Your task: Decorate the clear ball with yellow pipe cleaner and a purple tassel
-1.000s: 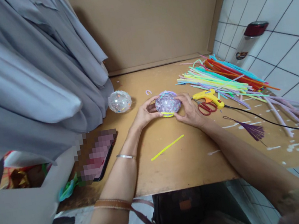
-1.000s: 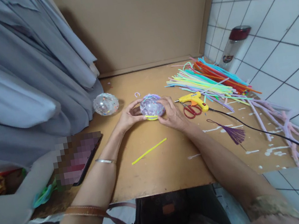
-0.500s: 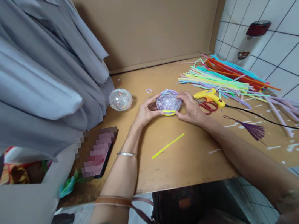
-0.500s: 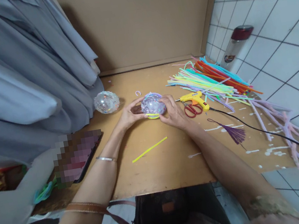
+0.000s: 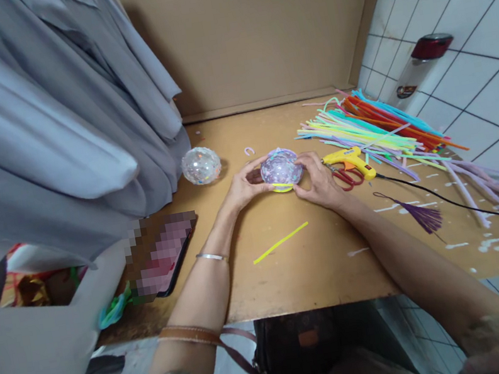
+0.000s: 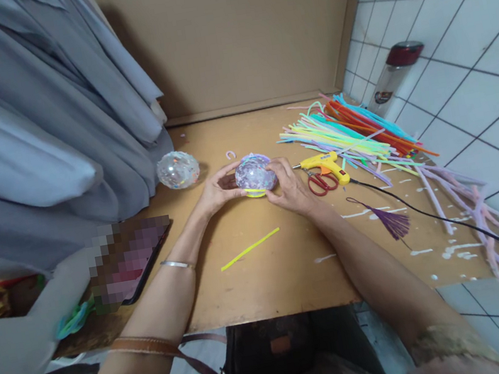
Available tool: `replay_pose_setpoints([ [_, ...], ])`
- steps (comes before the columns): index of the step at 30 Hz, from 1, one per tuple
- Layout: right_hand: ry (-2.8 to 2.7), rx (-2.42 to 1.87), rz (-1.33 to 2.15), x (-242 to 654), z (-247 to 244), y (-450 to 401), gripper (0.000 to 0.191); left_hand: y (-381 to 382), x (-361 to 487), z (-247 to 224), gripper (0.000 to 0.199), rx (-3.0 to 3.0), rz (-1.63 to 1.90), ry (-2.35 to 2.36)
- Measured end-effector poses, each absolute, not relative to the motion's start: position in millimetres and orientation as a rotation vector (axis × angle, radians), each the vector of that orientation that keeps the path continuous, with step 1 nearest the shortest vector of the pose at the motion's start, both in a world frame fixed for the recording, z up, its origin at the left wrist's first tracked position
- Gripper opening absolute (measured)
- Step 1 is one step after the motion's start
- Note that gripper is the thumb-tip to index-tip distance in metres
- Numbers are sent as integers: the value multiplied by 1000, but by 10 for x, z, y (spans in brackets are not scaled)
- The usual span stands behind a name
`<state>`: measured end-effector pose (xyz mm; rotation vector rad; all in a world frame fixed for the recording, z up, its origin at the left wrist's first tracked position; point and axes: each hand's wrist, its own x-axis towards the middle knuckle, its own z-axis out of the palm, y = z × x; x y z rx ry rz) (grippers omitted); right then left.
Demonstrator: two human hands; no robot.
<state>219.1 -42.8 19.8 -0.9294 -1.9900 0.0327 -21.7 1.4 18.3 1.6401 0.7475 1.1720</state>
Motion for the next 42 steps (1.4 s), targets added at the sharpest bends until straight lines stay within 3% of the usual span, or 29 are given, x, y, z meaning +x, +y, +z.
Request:
replay_pose_setpoints([
  [19, -2031, -895, -36, 2220, 207, -427, 51, 22, -264, 180, 89, 1662, 1108, 643],
  [29, -1925, -944, 185, 2228, 214, -394, 55, 20, -244, 160, 93, 1666, 1144, 726],
  [42, -1713, -1004, 546, 2205, 177, -360, 43, -18, -216, 203, 87, 1717, 1115, 800],
])
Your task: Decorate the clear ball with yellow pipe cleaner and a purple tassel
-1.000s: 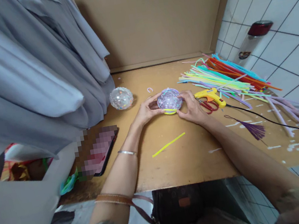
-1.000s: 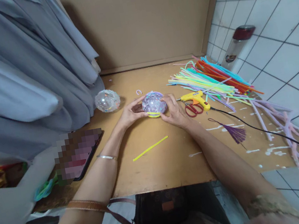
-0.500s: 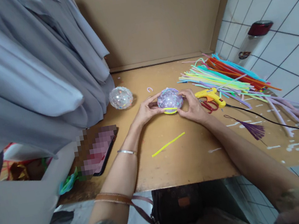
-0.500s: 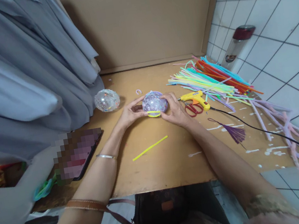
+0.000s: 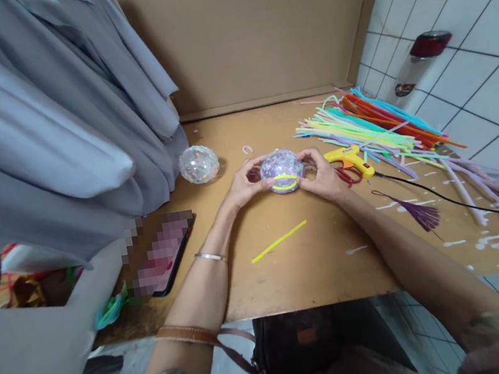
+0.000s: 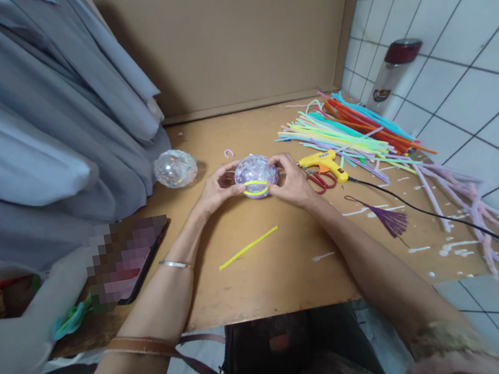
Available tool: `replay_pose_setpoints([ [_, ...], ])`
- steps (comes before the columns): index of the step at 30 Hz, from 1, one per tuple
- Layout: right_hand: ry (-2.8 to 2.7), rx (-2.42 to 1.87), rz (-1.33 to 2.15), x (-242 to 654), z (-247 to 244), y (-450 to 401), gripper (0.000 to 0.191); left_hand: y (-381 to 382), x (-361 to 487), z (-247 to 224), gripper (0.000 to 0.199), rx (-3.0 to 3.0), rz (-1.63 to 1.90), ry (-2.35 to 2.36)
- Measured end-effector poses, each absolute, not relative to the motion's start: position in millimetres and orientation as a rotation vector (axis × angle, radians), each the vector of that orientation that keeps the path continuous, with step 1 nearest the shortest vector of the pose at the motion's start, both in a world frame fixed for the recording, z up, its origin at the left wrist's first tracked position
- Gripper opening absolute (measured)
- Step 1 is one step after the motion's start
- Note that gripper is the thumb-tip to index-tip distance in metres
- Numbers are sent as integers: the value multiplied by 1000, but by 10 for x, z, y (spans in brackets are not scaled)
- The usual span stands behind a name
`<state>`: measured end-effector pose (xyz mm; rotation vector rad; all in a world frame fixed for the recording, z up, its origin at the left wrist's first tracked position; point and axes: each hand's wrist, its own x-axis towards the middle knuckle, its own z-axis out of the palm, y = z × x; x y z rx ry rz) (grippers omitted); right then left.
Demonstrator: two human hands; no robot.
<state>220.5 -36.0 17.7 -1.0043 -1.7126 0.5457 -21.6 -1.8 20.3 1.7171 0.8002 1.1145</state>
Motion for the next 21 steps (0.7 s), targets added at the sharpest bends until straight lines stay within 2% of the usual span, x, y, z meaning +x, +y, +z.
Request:
replay_pose_setpoints([
  [11, -1701, -1008, 554, 2206, 168, -359, 42, -23, -114, 149, 85, 1609, 1168, 641],
  [17, -1681, -1049, 579, 2194, 178, -354, 43, -87, -93, 202, 54, 1663, 1247, 682],
  [21, -1672, -1049, 583, 2191, 180, -361, 43, -132, -77, 253, 48, 1705, 1236, 667],
])
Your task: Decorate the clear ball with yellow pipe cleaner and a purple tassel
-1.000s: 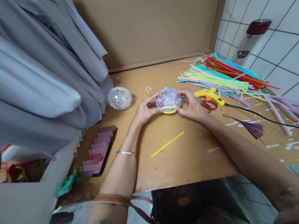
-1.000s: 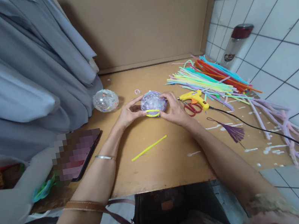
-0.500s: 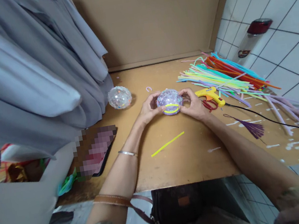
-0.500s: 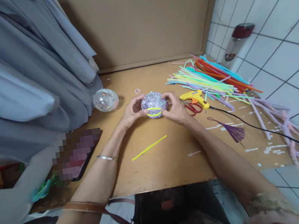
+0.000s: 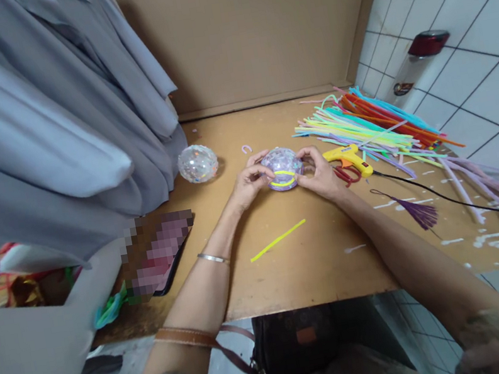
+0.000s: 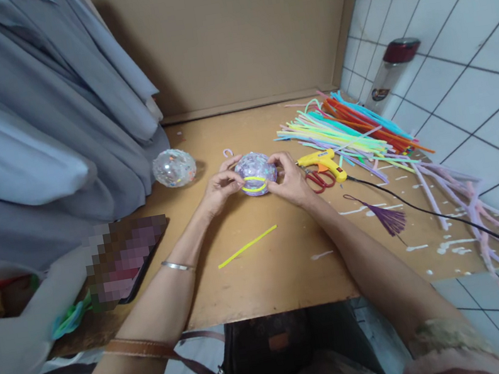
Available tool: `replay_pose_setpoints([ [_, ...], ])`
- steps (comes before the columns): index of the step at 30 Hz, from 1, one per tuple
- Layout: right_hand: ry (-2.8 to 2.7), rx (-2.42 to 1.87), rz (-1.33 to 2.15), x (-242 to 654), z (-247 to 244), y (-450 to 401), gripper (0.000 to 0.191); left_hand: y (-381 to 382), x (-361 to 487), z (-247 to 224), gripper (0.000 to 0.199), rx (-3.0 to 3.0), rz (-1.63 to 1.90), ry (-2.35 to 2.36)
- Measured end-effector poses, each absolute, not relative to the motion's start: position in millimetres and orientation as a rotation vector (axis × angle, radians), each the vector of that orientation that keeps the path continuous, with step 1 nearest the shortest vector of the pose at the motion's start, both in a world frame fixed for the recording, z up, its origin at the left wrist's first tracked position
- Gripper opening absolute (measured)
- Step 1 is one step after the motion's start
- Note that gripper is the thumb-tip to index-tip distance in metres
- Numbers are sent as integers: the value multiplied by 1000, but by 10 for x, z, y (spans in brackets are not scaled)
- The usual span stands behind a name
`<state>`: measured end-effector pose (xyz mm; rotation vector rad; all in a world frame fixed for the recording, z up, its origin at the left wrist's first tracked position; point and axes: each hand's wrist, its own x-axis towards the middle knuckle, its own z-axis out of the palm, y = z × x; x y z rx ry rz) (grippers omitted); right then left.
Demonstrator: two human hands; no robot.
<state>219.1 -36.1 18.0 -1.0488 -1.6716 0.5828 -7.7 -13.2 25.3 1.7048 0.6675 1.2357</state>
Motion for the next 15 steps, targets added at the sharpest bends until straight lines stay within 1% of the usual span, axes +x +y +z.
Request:
replay_pose_setpoints([
  [7, -1669, -1083, 551, 2183, 152, -346, 43, -136, -64, 284, 52, 1742, 1213, 689],
  [15, -1632, -1074, 626, 2194, 151, -337, 43, -130, -64, 233, 41, 1788, 1241, 720],
])
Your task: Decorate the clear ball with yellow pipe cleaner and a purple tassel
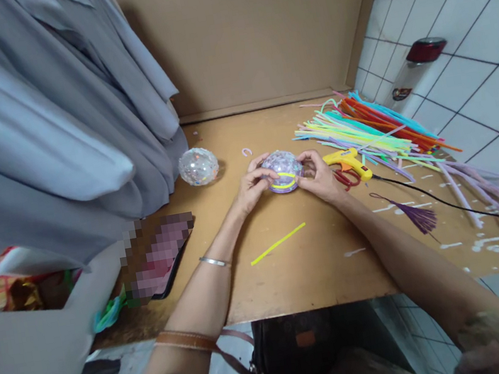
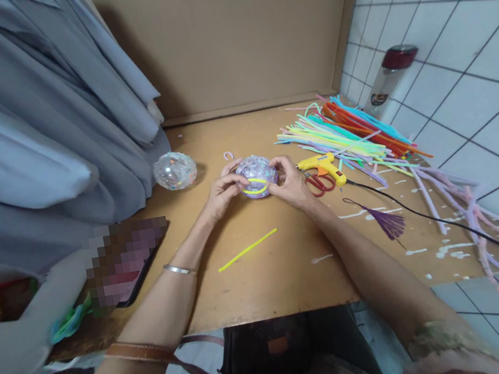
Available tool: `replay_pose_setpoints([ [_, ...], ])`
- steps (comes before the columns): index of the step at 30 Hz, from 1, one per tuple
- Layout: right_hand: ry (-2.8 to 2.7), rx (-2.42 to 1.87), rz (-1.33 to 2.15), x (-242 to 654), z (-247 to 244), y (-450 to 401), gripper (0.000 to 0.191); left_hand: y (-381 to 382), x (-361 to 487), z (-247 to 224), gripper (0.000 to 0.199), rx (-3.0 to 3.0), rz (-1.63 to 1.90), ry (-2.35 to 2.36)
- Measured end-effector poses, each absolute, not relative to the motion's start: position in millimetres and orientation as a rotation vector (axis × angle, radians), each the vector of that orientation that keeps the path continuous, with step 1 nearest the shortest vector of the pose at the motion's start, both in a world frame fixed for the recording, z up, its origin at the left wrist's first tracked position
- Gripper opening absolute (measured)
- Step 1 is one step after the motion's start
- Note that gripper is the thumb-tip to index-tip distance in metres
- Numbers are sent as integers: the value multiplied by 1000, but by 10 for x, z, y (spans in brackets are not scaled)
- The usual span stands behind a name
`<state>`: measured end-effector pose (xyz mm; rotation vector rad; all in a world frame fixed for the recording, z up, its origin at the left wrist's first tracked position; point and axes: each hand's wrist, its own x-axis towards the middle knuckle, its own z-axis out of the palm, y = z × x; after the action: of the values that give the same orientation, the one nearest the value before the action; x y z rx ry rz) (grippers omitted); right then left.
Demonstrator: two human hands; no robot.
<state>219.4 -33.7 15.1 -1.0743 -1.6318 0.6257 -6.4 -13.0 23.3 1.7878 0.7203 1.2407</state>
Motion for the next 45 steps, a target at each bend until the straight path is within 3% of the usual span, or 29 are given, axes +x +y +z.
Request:
replay_pose_setpoints([
  [15, -1604, -1057, 662, 2166, 195, -364, 42, -205, 147, 90, 64, 1981, 1391, 835],
  [29, -1646, -1077, 588, 2162, 161, -348, 45, -213, 160, 34, 50, 1939, 1439, 876],
  [41, -1629, -1115, 563, 2152, 145, -341, 43, -121, 218, -37, 119, 1738, 1407, 816],
  [45, -1621, -1113, 568, 2143, 162, -353, 43, -123, 191, -21, 125, 1703, 1290, 854],
])
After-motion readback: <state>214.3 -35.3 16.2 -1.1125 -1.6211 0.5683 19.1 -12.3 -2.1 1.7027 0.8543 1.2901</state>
